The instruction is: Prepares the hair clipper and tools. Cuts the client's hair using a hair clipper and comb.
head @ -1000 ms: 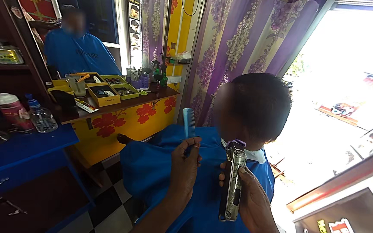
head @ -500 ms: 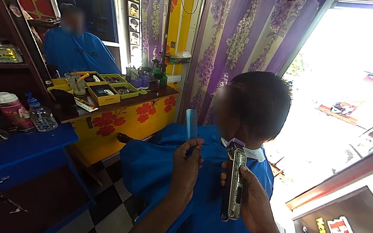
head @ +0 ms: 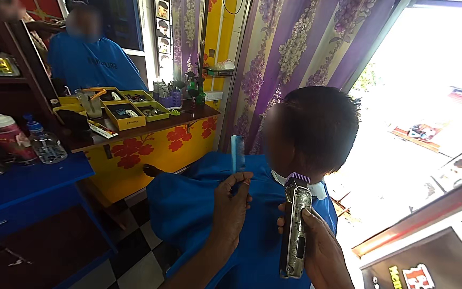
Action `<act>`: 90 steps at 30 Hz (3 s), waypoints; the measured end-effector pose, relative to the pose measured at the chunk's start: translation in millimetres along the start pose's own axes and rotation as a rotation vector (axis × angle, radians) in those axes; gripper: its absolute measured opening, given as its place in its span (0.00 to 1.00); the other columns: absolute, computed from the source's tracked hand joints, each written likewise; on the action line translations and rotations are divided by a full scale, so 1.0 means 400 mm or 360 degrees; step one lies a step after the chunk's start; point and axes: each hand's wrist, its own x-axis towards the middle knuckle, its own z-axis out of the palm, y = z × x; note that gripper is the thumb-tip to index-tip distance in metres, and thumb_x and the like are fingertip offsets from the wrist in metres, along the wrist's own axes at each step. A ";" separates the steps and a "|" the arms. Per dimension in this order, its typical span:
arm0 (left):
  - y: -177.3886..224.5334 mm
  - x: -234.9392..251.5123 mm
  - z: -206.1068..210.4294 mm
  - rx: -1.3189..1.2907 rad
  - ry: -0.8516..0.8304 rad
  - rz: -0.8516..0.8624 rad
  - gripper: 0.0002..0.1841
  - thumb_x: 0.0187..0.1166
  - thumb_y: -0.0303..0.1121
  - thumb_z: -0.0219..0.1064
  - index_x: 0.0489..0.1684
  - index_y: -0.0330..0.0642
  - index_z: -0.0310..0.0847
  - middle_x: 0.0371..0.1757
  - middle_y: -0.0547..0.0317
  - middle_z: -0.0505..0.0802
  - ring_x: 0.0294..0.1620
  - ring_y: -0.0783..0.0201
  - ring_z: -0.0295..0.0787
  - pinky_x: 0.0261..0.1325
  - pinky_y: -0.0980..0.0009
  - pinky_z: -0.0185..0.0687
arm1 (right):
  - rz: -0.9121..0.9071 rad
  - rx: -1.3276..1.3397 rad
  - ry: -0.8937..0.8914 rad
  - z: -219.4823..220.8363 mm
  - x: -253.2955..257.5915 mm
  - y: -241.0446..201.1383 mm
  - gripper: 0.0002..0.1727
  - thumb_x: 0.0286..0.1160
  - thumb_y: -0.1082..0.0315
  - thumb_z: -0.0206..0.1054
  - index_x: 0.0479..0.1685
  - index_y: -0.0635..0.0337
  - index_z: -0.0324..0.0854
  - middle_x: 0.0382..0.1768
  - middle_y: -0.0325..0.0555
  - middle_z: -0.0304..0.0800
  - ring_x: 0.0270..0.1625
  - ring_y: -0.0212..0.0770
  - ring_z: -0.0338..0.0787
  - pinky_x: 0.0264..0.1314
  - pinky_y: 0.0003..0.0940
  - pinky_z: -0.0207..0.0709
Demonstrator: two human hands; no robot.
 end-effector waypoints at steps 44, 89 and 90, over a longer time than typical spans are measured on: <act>0.000 0.002 -0.005 0.0044 -0.0041 0.0004 0.08 0.86 0.27 0.64 0.50 0.38 0.90 0.41 0.50 0.91 0.30 0.61 0.86 0.32 0.74 0.83 | 0.0451 0.0524 -0.0202 -0.028 0.117 -0.020 0.21 0.84 0.63 0.65 0.70 0.65 0.77 0.62 0.66 0.87 0.60 0.61 0.92 0.65 0.59 0.85; -0.003 0.004 0.004 0.0039 -0.0037 -0.0021 0.08 0.85 0.27 0.65 0.51 0.38 0.90 0.41 0.50 0.90 0.30 0.61 0.86 0.31 0.74 0.83 | 0.0022 0.0279 -0.0012 -0.027 0.120 -0.027 0.21 0.84 0.68 0.63 0.70 0.67 0.67 0.61 0.72 0.86 0.58 0.66 0.92 0.62 0.58 0.87; -0.003 0.005 0.004 0.0035 -0.0040 -0.0019 0.08 0.85 0.26 0.65 0.50 0.38 0.90 0.41 0.50 0.90 0.30 0.61 0.85 0.31 0.74 0.83 | 0.0020 0.0270 -0.0004 -0.027 0.121 -0.027 0.22 0.83 0.68 0.63 0.71 0.67 0.67 0.61 0.72 0.86 0.58 0.66 0.92 0.62 0.57 0.88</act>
